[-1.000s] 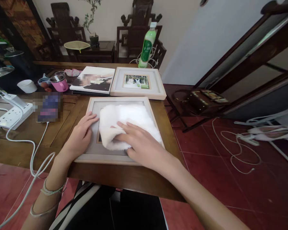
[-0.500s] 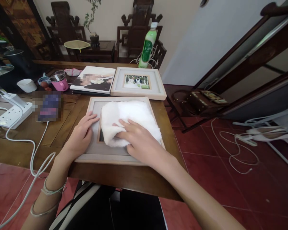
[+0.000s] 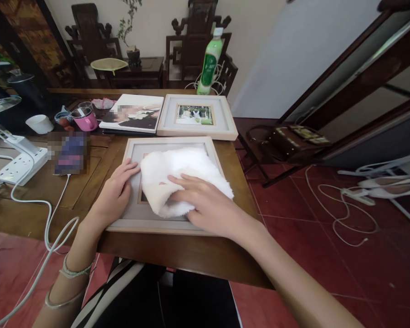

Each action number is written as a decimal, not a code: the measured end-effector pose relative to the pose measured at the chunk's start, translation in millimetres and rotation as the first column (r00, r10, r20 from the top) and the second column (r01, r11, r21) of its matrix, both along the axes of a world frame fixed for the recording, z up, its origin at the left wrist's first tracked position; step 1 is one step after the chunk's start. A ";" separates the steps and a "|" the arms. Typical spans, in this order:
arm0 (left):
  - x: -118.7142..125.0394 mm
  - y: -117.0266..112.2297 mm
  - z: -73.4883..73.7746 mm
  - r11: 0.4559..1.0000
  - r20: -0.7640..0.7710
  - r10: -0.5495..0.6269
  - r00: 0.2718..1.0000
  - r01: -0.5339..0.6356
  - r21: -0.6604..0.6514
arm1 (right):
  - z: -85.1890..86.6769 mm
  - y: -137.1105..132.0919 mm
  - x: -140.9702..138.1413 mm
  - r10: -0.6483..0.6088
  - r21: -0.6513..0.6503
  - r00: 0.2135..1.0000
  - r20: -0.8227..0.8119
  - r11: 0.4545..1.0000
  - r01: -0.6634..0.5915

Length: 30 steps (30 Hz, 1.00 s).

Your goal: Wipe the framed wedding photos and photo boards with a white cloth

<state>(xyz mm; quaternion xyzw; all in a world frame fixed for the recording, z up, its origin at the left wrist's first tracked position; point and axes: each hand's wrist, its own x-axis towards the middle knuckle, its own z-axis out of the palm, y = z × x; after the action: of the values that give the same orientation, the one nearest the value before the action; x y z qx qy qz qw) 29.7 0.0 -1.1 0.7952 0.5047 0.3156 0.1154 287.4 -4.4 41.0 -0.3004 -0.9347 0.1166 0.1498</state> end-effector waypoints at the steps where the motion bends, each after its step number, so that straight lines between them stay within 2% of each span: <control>1: -0.1 -0.1 0.0 1.000 0.000 0.001 1.000 -0.001 0.000 | -0.5 4.8 -0.5 0.011 0.014 1.000 -0.008 1.000 -0.011; 8: -0.4 -0.8 -0.1 1.000 0.007 0.004 1.000 -0.004 0.004 | -6.4 35.0 -8.8 0.016 0.080 0.998 -0.066 0.997 -0.011; 12: -0.7 -1.1 0.4 1.000 0.017 -0.001 1.000 0.001 -0.004 | -13.3 39.3 -10.8 -0.011 0.086 0.998 -0.061 0.996 0.016; 20: -2.4 -0.8 -1.6 1.000 0.023 -0.003 1.000 0.003 0.003 | -14.6 20.6 -11.1 -0.009 0.116 0.998 -0.055 0.993 0.016; 27: 0.0 -1.0 2.9 1.000 0.027 -0.023 0.999 0.023 -0.008 | -10.4 -6.4 -7.2 0.161 0.241 0.978 -0.129 0.962 -0.127; 30: 0.7 -2.0 4.8 0.999 0.028 -0.021 0.999 0.022 -0.027 | -3.4 -17.2 0.2 0.170 0.280 0.973 -0.155 0.952 -0.122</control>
<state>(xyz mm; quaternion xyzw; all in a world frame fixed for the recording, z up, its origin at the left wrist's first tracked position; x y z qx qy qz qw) 30.5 -2.1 3.7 0.7945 0.4987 0.3184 0.1366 287.6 -21.6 37.6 -0.1956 -0.9445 0.0259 0.2627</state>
